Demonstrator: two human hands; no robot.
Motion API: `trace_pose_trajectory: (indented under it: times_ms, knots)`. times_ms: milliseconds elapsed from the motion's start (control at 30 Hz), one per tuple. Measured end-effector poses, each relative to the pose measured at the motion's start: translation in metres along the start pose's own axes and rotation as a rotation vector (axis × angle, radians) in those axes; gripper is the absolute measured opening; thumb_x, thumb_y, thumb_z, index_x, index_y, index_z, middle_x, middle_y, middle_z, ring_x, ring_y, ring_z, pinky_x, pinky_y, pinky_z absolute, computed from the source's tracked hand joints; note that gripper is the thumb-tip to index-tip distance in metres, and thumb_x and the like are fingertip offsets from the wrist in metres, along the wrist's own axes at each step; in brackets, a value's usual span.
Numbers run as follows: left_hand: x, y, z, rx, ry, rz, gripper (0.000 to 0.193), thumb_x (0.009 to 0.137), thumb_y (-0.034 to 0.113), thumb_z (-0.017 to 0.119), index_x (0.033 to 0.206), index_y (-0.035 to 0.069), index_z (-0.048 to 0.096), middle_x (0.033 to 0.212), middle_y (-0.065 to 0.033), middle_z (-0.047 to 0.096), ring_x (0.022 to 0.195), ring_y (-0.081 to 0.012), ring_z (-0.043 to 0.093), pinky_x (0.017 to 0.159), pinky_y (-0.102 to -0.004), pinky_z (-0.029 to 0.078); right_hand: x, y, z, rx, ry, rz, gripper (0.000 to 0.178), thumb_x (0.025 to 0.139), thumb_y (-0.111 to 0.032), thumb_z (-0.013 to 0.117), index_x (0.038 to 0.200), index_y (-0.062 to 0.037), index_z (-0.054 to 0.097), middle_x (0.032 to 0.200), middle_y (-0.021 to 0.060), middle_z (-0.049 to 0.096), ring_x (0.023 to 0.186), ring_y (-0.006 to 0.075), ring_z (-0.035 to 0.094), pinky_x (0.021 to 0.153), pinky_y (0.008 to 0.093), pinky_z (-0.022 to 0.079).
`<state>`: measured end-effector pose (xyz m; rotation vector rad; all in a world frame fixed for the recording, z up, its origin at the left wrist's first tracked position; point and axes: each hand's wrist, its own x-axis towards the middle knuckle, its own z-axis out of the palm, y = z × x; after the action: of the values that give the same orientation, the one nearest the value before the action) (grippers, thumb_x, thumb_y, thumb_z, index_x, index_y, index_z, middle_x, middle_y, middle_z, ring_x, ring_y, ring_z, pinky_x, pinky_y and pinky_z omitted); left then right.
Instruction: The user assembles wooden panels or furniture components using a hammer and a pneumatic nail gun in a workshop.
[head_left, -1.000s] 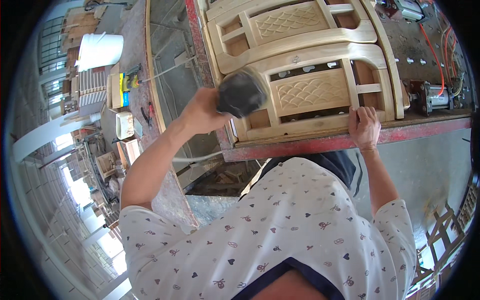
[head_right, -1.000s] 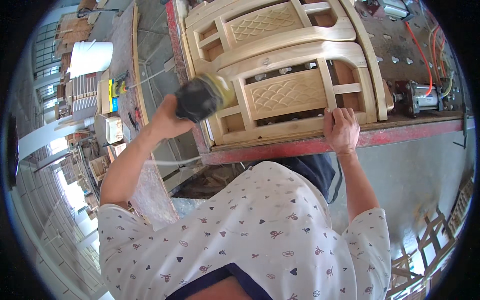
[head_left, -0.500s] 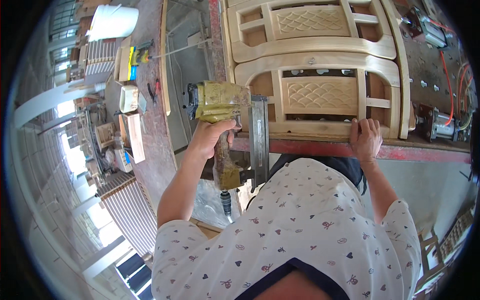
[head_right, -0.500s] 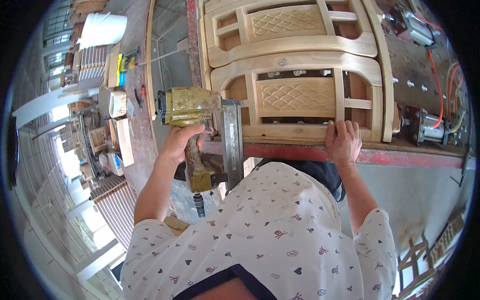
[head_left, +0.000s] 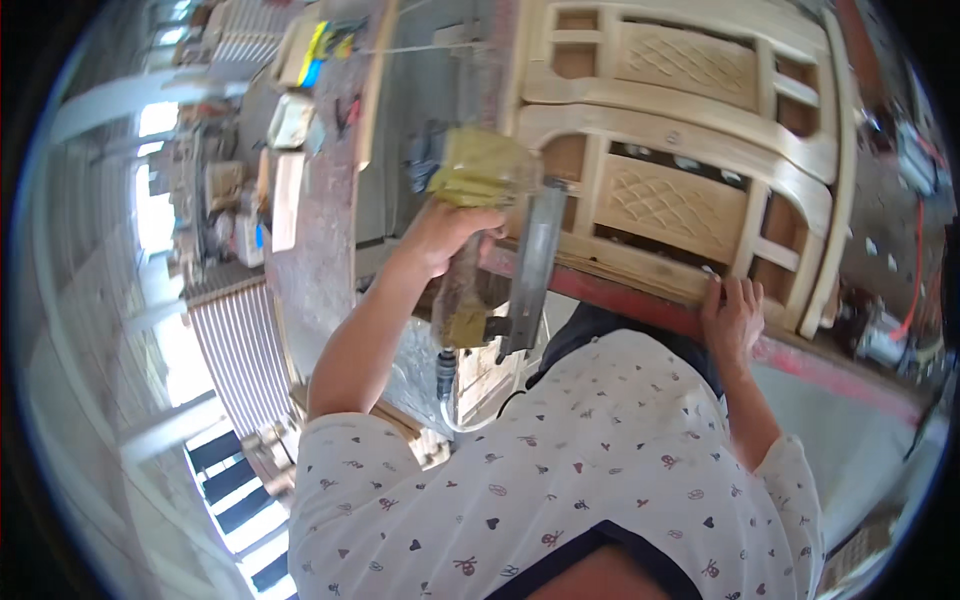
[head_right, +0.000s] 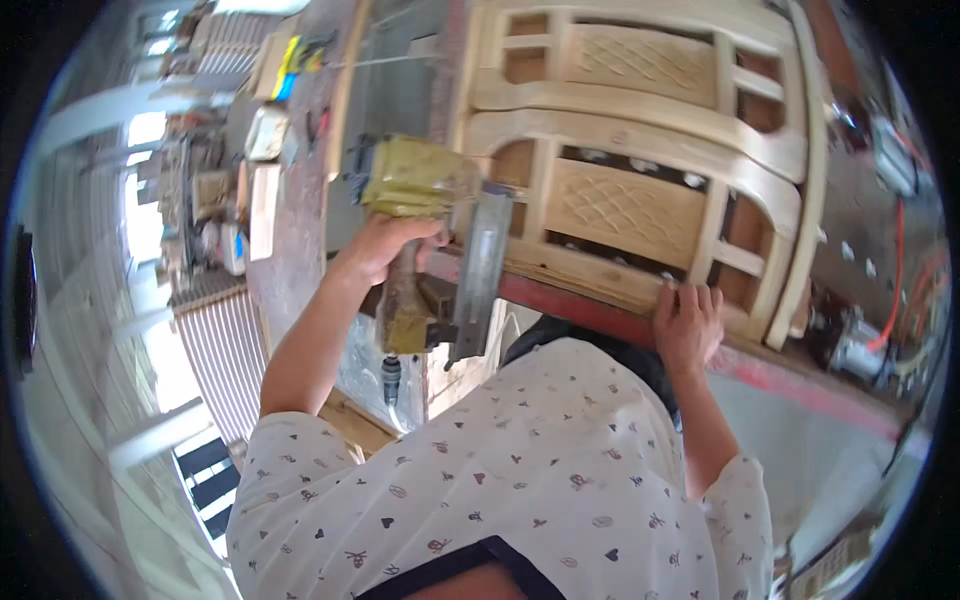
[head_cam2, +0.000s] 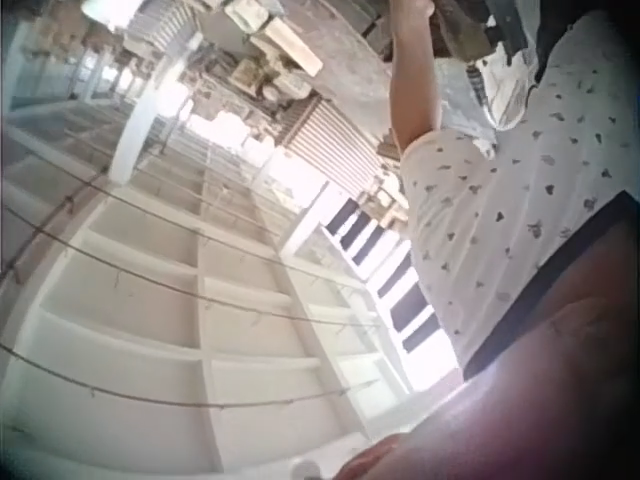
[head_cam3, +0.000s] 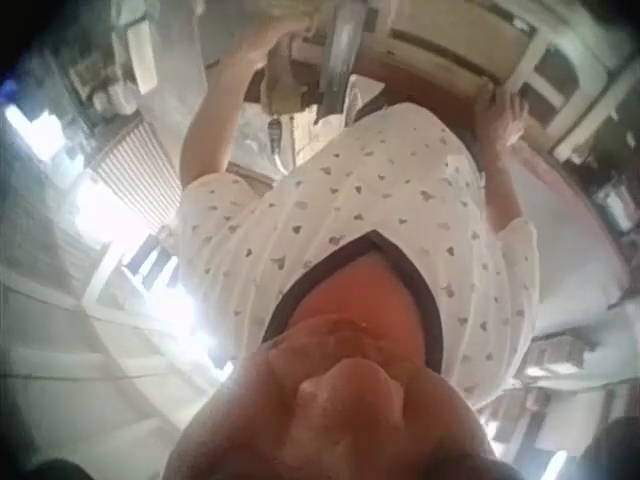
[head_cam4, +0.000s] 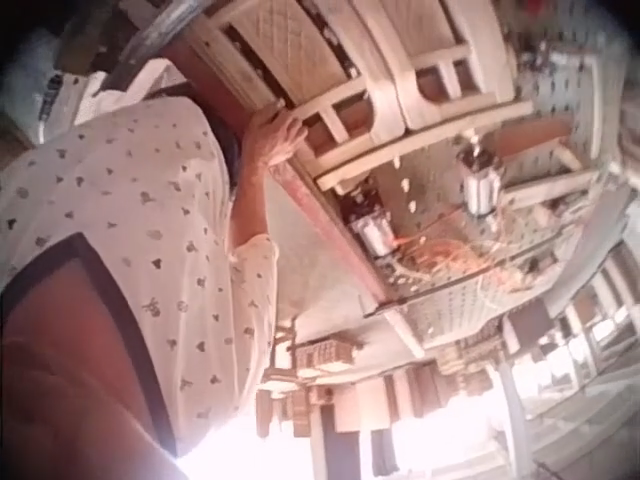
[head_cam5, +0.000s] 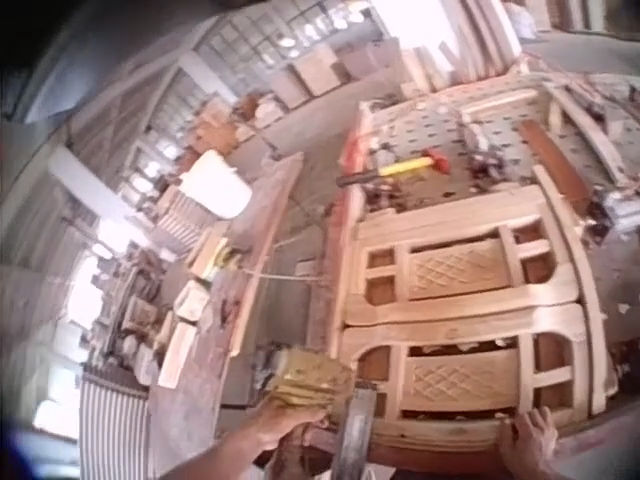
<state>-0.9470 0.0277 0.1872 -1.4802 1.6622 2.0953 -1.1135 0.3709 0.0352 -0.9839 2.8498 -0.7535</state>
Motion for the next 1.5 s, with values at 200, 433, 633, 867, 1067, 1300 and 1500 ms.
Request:
trace_pose_trajectory:
  times_ms: [200, 433, 633, 867, 1067, 1300, 1500]
  knots:
    - [-0.027, -0.011, -0.007, -0.052, 0.089, 0.083, 0.014, 0.075, 0.004, 0.070, 0.087, -0.002, 0.065, 0.073, -0.0111, 0.066, 0.047, -0.0177, 0.054, 0.048, -0.0279, 0.042, -0.004, 0.010, 0.000, 0.096, -0.033, -0.140, 0.010, 0.087, -0.012, 0.060, 0.080, -0.0061, 0.056, 0.080, 0.0103, 0.056, 0.076, 0.0303, 0.052, 0.063, 0.0408, 0.045]
    - [-0.075, -0.040, -0.122, -0.129, 0.349, 0.100, 0.019, 0.075, 0.005, 0.074, 0.093, 0.001, 0.066, 0.070, -0.0080, 0.065, 0.048, -0.0163, 0.056, 0.047, -0.0289, 0.047, -0.005, 0.016, 0.013, 0.069, -0.036, -0.117, 0.013, 0.092, -0.011, 0.055, 0.081, -0.0046, 0.056, 0.077, 0.0121, 0.055, 0.073, 0.0310, 0.051, 0.064, 0.0410, 0.044]
    - [-0.087, -0.114, -0.343, 0.448, 0.740, -0.015, 0.025, 0.077, 0.017, 0.072, 0.091, -0.003, 0.066, 0.069, -0.0125, 0.065, 0.055, -0.0236, 0.060, 0.050, -0.0345, 0.049, -0.010, -0.004, 0.028, -0.181, 0.044, 0.034, 0.019, 0.096, -0.016, 0.053, 0.081, -0.0043, 0.057, 0.077, 0.0136, 0.057, 0.073, 0.0323, 0.051, 0.069, 0.0433, 0.044]
    - [0.001, -0.217, -0.563, 1.005, 1.086, -0.009, 0.037, 0.079, 0.029, 0.070, 0.090, -0.006, 0.067, 0.068, -0.0170, 0.065, 0.061, -0.0309, 0.064, 0.052, -0.0401, 0.051, -0.026, -0.044, 0.048, -0.183, 0.013, 0.191, 0.012, 0.088, -0.018, 0.059, 0.086, -0.0065, 0.060, 0.088, 0.0149, 0.062, 0.084, 0.0355, 0.054, 0.077, 0.0458, 0.045]
    - [0.050, -0.170, -0.518, 0.823, 0.830, 0.024, 0.038, 0.079, 0.030, 0.070, 0.093, -0.006, 0.065, 0.074, -0.0185, 0.064, 0.066, -0.0326, 0.064, 0.057, -0.0413, 0.051, -0.042, -0.089, 0.030, -0.243, 0.020, 0.167, 0.010, 0.084, -0.015, 0.063, 0.089, -0.0073, 0.059, 0.094, 0.0141, 0.060, 0.089, 0.0357, 0.054, 0.081, 0.0451, 0.046]
    - [0.062, -0.138, -0.487, 0.703, 0.681, -0.002, 0.041, 0.079, 0.030, 0.069, 0.097, -0.006, 0.064, 0.081, -0.0203, 0.063, 0.071, -0.0346, 0.063, 0.062, -0.0428, 0.051, 0.006, -0.156, 0.069, 0.009, -0.060, 0.112, 0.028, 0.083, -0.014, 0.065, 0.109, -0.0080, 0.061, 0.101, 0.0080, 0.062, 0.085, 0.0318, 0.061, 0.075, 0.0414, 0.050]
    - [0.042, -0.141, -0.471, 0.637, 0.657, -0.069, 0.043, 0.079, 0.030, 0.068, 0.101, -0.006, 0.063, 0.087, -0.0219, 0.063, 0.076, -0.0363, 0.063, 0.066, -0.0440, 0.050, 0.074, -0.175, 0.116, 0.124, -0.085, -0.201, 0.023, 0.083, -0.014, 0.065, 0.105, -0.0097, 0.064, 0.096, 0.0077, 0.061, 0.074, 0.0307, 0.061, 0.065, 0.0391, 0.051]
